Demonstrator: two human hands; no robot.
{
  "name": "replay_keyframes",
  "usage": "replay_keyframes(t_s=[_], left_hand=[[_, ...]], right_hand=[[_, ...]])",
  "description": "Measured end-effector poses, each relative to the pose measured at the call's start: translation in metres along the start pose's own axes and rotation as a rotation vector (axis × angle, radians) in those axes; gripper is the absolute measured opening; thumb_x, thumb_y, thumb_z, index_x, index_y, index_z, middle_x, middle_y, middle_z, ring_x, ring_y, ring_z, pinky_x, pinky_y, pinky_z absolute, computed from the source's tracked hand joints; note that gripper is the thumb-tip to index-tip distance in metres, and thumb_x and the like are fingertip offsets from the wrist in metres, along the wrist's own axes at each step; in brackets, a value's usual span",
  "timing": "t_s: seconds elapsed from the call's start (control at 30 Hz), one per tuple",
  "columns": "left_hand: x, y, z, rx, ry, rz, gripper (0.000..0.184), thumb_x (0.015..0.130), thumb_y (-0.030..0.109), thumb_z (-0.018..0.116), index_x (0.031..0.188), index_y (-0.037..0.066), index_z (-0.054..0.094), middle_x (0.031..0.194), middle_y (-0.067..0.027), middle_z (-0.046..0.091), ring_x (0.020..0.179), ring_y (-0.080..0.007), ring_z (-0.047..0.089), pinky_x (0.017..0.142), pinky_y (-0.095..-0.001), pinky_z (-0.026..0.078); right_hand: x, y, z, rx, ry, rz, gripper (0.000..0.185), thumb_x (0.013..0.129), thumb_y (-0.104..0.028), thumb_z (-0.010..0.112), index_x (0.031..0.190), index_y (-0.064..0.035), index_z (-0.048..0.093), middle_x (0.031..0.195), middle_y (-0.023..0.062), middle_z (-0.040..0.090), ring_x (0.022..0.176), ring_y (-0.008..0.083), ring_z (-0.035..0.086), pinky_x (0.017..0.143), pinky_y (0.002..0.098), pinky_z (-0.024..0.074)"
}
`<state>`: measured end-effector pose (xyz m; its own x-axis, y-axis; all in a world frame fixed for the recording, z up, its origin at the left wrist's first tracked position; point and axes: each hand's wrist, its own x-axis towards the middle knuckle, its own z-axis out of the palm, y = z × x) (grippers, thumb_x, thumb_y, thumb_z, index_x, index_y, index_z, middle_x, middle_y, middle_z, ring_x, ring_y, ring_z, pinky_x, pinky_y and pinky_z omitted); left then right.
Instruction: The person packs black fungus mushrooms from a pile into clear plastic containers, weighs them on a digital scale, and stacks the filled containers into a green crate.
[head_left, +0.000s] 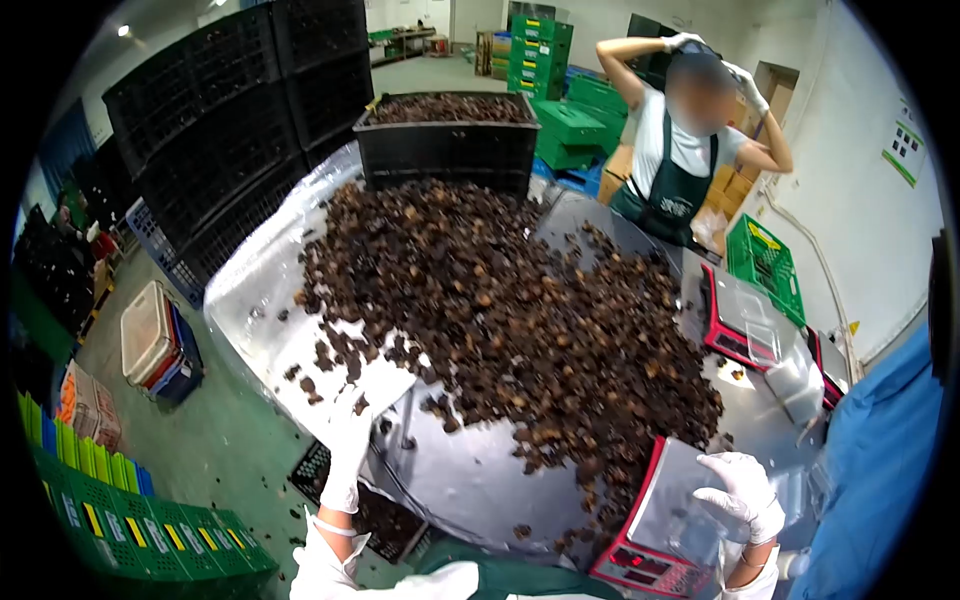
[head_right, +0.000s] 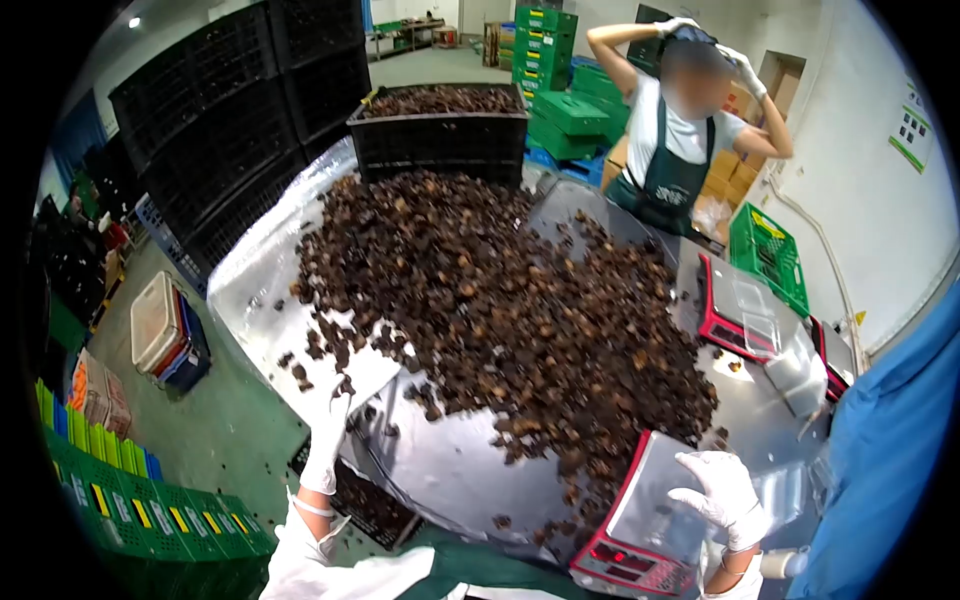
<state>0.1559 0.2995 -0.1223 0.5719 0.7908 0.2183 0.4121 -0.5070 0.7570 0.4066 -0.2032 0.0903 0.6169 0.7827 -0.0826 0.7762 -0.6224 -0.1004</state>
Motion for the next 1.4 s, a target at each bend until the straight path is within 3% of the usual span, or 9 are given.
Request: replay_keyframes(t_s=[0.23,0.37,0.5,0.67,0.87,1.1,1.23,1.3,1.4], left_hand=[[0.181,-0.086,-0.022,0.159,0.23,-0.007,0.049,0.097,0.028,0.049,0.142,0.011,0.039,0.15,-0.0172,0.031,0.138,-0.0329,0.029,0.113,-0.0391,0.024],[0.283,-0.16,-0.006,0.309,0.282,0.008,0.059,0.093,0.038,0.053,0.145,0.015,0.037,0.15,-0.0213,0.029,0.136,-0.0489,0.023,0.114,-0.0501,0.018],[0.342,-0.195,0.004,0.313,0.254,-0.105,0.057,0.093,0.044,0.051,0.144,0.021,0.04,0.15,-0.0244,0.026,0.136,-0.0485,0.023,0.113,-0.0503,0.018],[0.399,-0.224,0.035,-0.037,0.052,-0.129,0.051,0.098,0.038,0.043,0.143,0.013,0.039,0.149,-0.0251,0.029,0.137,-0.04,0.029,0.113,-0.0425,0.022],[0.446,-0.208,0.09,-0.113,0.011,-0.019,0.052,0.1,0.039,0.04,0.143,0.01,0.04,0.147,-0.0189,0.037,0.138,-0.032,0.031,0.113,-0.0386,0.022],[0.444,-0.165,0.122,-0.718,-0.098,-0.097,0.052,0.102,0.036,0.038,0.143,0.005,0.039,0.145,-0.0085,0.042,0.133,-0.0203,0.037,0.112,-0.0311,0.025],[0.438,-0.155,0.14,-1.055,-0.18,-0.038,0.052,0.102,0.037,0.037,0.142,0.004,0.04,0.145,-0.005,0.042,0.131,-0.0167,0.04,0.111,-0.0296,0.027],[0.42,-0.165,0.152,-0.893,-0.087,-0.39,0.05,0.094,0.047,0.052,0.121,0.006,0.057,0.102,-0.0027,0.062,0.087,-0.0116,0.058,0.076,-0.0254,0.046],[0.389,-0.138,0.169,-0.807,-0.152,-0.337,0.048,0.095,0.044,0.05,0.123,0.005,0.056,0.107,-0.0037,0.061,0.091,-0.0127,0.057,0.08,-0.0262,0.045]], right_hand=[[0.199,-0.035,0.033,-0.034,-0.098,-0.253,0.052,0.082,-0.054,0.06,0.108,-0.0099,0.065,0.086,0.0126,0.065,0.082,0.0318,0.063,0.073,0.0422,0.0502],[0.327,-0.055,0.05,0.016,-0.233,-0.271,0.057,0.087,-0.058,0.053,0.116,-0.0098,0.063,0.099,0.017,0.066,0.094,0.0363,0.063,0.082,0.0434,0.0506],[0.444,-0.077,0.071,0.098,-0.198,-0.232,0.063,0.089,-0.06,0.048,0.13,-0.0112,0.053,0.117,0.0192,0.061,0.109,0.0365,0.058,0.095,0.0426,0.0455],[0.552,-0.131,0.093,0.318,0.012,-0.17,0.067,0.092,-0.055,0.047,0.145,-0.0165,0.036,0.147,0.0193,0.036,0.136,0.0331,0.035,0.112,0.0398,0.0284],[0.648,-0.162,0.129,0.599,0.036,-0.129,0.072,0.088,-0.059,0.051,0.148,-0.0252,0.03,0.154,0.0246,0.011,0.141,0.0428,0.018,0.114,0.0478,0.0204],[0.696,-0.168,0.185,0.693,-0.089,-0.075,0.08,0.084,-0.069,0.046,0.148,-0.0242,0.028,0.154,0.0246,0.013,0.14,0.0422,0.02,0.114,0.0476,0.022],[0.694,-0.179,0.169,0.81,-0.255,-0.17,0.084,0.083,-0.073,0.044,0.148,-0.0222,0.029,0.15,0.0181,0.032,0.14,0.036,0.027,0.114,0.0425,0.0224],[0.686,-0.182,0.163,0.773,-0.324,-0.158,0.09,0.081,-0.075,0.044,0.148,-0.0154,0.029,0.151,0.0165,0.03,0.14,0.0341,0.028,0.114,0.042,0.0227],[0.683,-0.178,0.16,0.767,-0.358,-0.083,0.098,0.081,-0.075,0.045,0.147,-0.005,0.028,0.152,0.0171,0.027,0.14,0.0331,0.027,0.115,0.0415,0.0218]])
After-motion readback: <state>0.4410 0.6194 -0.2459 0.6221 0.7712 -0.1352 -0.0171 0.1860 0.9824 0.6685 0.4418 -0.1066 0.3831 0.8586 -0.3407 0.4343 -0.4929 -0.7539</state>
